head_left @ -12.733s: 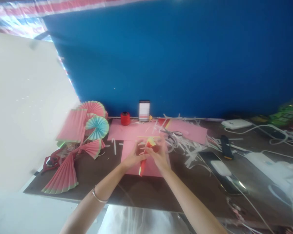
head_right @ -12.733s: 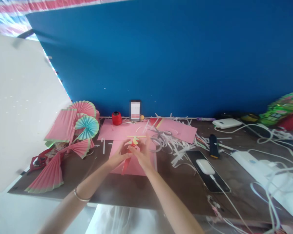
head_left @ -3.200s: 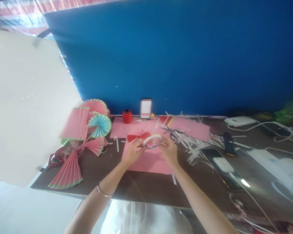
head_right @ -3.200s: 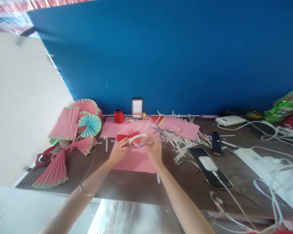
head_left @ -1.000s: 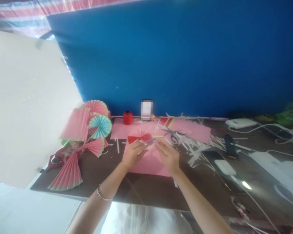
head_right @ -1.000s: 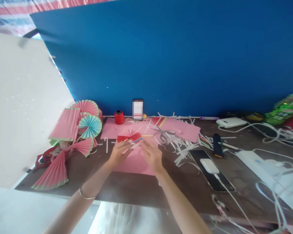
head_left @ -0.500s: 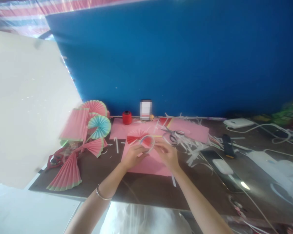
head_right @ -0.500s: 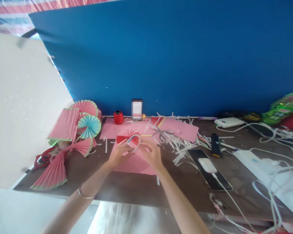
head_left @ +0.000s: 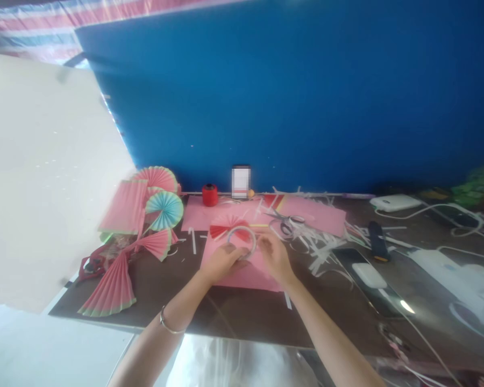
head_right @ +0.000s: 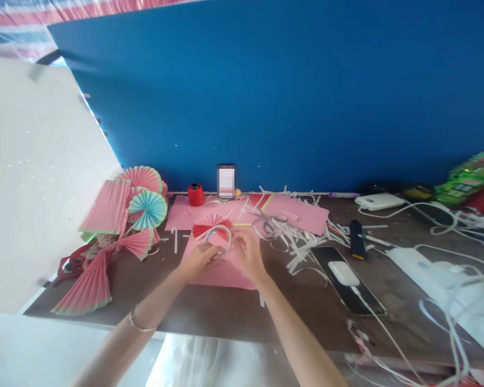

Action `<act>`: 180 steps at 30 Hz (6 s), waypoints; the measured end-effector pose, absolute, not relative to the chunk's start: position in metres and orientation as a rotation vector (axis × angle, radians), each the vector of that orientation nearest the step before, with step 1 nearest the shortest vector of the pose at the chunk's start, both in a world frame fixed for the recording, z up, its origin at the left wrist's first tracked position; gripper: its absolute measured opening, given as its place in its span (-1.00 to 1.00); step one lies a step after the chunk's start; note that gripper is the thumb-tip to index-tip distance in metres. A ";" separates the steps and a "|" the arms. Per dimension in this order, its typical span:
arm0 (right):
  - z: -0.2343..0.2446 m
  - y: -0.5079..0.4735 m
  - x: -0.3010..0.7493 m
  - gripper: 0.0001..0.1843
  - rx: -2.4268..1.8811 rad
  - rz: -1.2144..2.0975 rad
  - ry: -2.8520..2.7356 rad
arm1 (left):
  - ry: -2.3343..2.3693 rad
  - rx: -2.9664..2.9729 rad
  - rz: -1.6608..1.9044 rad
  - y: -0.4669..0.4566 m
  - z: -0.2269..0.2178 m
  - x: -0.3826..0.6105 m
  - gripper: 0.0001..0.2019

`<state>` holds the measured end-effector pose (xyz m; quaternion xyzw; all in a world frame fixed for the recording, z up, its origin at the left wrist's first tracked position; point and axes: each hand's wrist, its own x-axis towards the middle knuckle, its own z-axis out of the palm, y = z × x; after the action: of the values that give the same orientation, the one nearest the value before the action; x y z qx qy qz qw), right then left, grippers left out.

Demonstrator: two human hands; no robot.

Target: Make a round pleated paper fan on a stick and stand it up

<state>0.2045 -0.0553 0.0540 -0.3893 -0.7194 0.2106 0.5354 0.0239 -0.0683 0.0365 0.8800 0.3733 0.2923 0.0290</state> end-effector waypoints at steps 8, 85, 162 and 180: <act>0.042 -0.056 0.207 -0.91 -1.037 0.028 -1.678 | 1.230 2.859 0.764 -0.066 0.038 0.029 -0.73; 0.049 -0.066 0.215 -0.61 -0.812 -0.464 -2.160 | 1.246 2.682 1.237 -0.073 0.045 0.025 -0.71; 0.052 -0.062 0.198 -0.42 -0.937 -0.187 -1.723 | 1.611 2.801 1.386 -0.047 0.036 -0.002 -0.80; 0.057 -0.057 0.208 0.20 -1.007 0.218 -1.719 | 1.281 1.906 1.746 -0.075 0.050 0.034 -0.39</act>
<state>0.2082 -0.0569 0.0567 -0.4233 -0.7227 0.0916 0.5387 0.0343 -0.0755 0.0501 0.6552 0.4405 0.6003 0.1277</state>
